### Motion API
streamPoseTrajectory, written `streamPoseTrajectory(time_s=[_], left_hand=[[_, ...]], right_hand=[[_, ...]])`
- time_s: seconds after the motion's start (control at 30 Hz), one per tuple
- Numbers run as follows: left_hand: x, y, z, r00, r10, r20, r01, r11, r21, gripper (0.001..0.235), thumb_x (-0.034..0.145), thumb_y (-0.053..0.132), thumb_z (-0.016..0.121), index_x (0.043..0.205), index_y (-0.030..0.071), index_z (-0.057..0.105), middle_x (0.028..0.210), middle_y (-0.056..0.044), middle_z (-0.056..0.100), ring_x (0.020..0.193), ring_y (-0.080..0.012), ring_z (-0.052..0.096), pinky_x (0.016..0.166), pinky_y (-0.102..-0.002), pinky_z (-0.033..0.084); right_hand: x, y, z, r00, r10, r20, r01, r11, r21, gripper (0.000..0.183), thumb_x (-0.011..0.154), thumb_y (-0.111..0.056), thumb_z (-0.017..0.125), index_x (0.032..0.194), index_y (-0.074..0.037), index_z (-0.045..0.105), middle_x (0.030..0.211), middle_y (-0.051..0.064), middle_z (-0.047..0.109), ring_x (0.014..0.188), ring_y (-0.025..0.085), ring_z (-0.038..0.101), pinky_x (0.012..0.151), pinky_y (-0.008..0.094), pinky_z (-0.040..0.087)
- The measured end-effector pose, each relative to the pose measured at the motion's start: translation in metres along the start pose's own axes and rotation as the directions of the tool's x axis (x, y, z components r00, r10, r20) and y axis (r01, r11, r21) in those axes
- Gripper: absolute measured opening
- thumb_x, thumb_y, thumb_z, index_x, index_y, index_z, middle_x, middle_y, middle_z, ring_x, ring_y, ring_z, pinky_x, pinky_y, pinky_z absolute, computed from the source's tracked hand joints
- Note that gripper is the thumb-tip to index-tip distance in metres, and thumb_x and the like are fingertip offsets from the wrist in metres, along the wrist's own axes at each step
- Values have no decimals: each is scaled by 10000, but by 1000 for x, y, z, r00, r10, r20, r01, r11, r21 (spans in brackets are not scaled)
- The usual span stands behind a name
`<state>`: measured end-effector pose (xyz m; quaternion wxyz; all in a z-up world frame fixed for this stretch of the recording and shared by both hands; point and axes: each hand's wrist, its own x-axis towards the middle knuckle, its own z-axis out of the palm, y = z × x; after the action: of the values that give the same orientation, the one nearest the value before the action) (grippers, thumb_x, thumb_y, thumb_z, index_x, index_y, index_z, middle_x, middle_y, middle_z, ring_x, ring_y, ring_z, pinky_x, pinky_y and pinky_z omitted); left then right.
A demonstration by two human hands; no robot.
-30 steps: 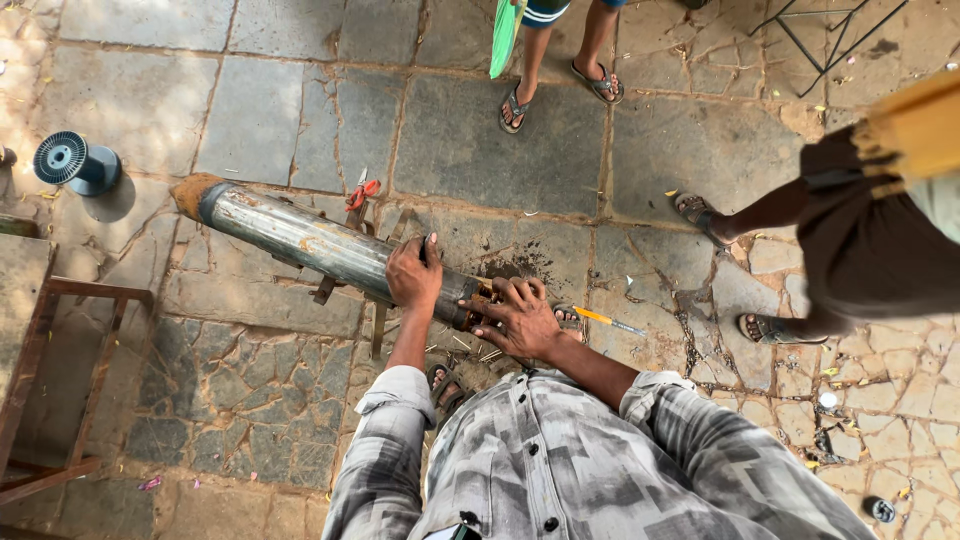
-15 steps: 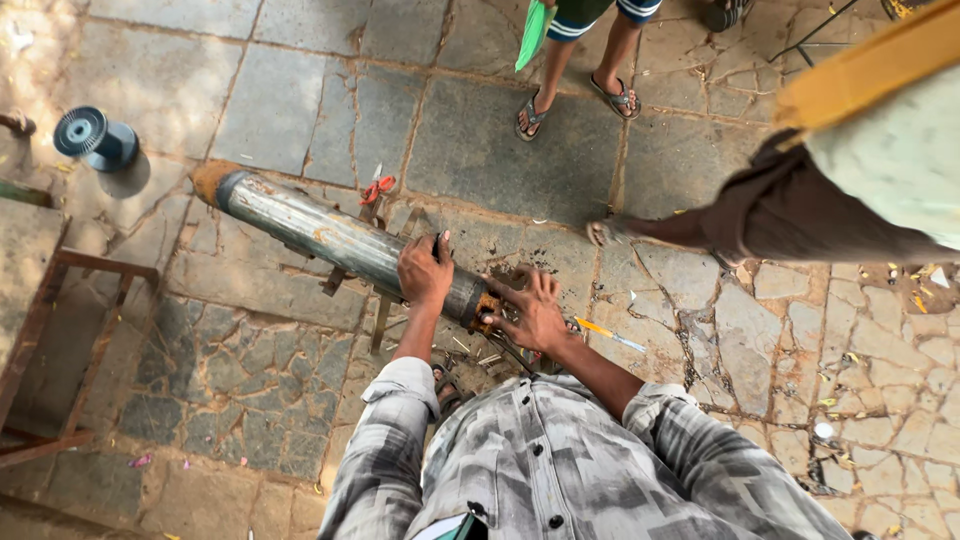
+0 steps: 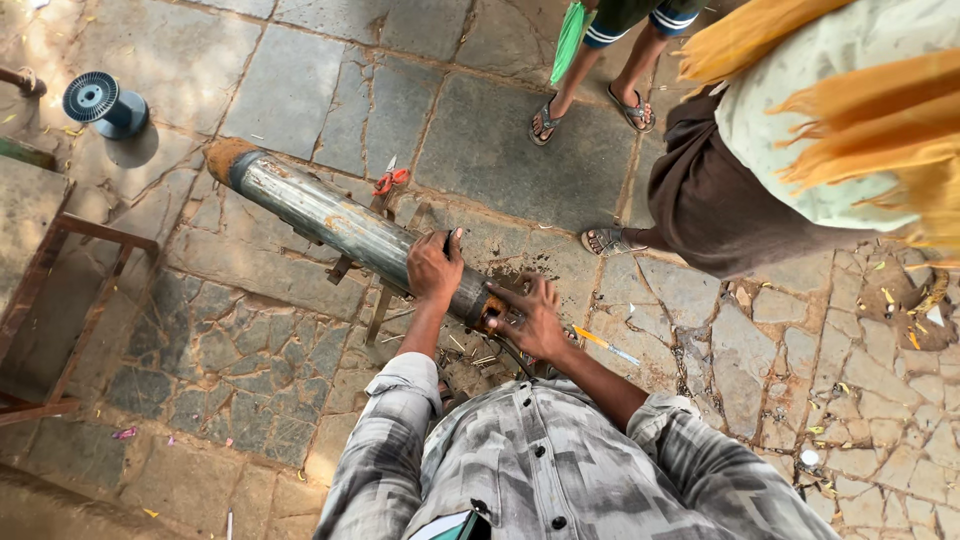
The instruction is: The person uses a hammer and a chisel to chip away rust and debris from the end of a metal pipe mounted on a stand. They repeatedly strike the chisel and clear the loosened material by hand.
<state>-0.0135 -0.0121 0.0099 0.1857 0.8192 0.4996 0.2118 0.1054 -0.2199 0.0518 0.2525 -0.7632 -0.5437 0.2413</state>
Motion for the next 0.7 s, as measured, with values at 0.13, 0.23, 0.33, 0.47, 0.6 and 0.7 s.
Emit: streamPoseTrajectory(time_s=[0.13,0.23,0.33,0.47,0.6,0.7], left_hand=[[-2,9,-12,997,-55,60,55,998,-7,447,1066,434,535,953,50,734,943,-129,755,880,-273,725,845,-401,582],[-7,17,-21,996,42,-79,-42,999,3,365,1029,362,588,942,52,760,917,-144,753,882,-330,710,824,-447,554],[-5,21,-23,1000,13,-28,-14,1000,-26,346,1028,346,618,943,43,761,937,-148,757,854,-313,716,838,-435,558],[-7,11,-18,1000,-2,-18,1,1000,-28,351,1029,340,611,937,34,756,944,-145,763,866,-298,726,862,-424,569],[-3,4,-4,999,25,-35,-25,1000,-4,359,1040,339,601,965,24,757,951,-157,766,890,-303,737,898,-425,571],[-5,0,-1,999,29,-27,-29,1000,6,364,1042,337,589,980,18,753,960,-161,769,899,-301,743,921,-429,573]], right_hand=[[-7,-5,8,998,11,57,-16,996,89,833,719,-690,764,1457,-345,591,1282,166,447,1286,361,353,1134,593,271],[-12,-9,3,999,-41,35,40,998,37,784,731,-704,754,1427,-367,622,1400,179,424,1352,376,329,1124,611,211],[-15,-13,-4,993,-7,119,15,997,-70,813,802,-764,638,1513,-393,509,1374,194,421,1310,367,352,1121,562,259],[-19,-14,-3,960,-251,124,280,880,-383,719,901,-760,496,1546,-451,425,1388,166,431,1300,327,381,1107,547,239],[-15,-3,-6,931,-343,122,355,778,-518,652,960,-713,427,1560,-463,378,1394,126,450,1257,287,413,1072,537,233],[-12,3,-7,945,-297,138,325,807,-493,615,987,-705,401,1563,-492,368,1358,115,459,1248,274,418,1068,530,236]])
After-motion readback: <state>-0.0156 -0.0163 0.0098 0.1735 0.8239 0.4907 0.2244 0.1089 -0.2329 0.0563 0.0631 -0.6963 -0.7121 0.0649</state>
